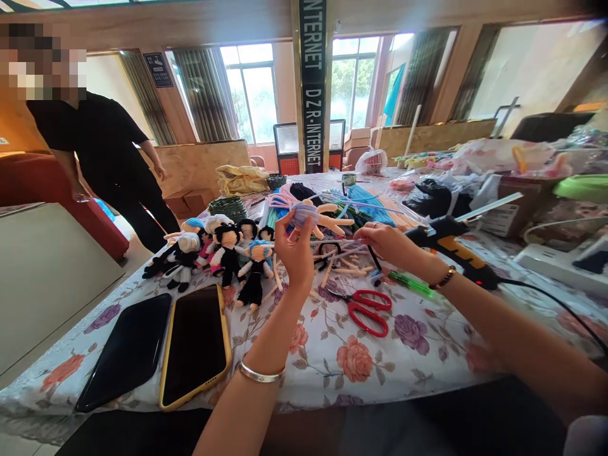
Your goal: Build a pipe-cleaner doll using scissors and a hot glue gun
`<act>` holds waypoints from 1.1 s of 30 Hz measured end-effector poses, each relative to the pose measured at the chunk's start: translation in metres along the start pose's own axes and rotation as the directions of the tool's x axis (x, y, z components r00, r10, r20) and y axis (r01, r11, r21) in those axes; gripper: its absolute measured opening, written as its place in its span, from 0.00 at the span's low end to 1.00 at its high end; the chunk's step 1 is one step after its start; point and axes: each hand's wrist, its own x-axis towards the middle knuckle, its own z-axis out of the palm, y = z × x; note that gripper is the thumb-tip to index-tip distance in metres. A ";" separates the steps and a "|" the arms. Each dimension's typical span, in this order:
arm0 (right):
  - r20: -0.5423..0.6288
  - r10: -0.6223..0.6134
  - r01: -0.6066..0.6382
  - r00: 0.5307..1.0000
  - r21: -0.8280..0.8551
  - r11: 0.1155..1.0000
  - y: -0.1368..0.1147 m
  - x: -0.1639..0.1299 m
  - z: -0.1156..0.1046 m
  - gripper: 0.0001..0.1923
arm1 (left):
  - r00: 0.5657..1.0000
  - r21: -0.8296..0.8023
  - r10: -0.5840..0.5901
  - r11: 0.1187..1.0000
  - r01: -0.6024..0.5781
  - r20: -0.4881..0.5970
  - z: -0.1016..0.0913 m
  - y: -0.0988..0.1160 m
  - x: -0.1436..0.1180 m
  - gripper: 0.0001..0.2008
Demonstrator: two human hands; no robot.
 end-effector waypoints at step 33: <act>0.033 0.498 -0.103 0.866 0.988 0.115 -0.077 -0.011 -0.045 0.13 | 0.890 0.128 0.284 0.929 -0.347 0.356 0.001 -0.001 -0.026 0.16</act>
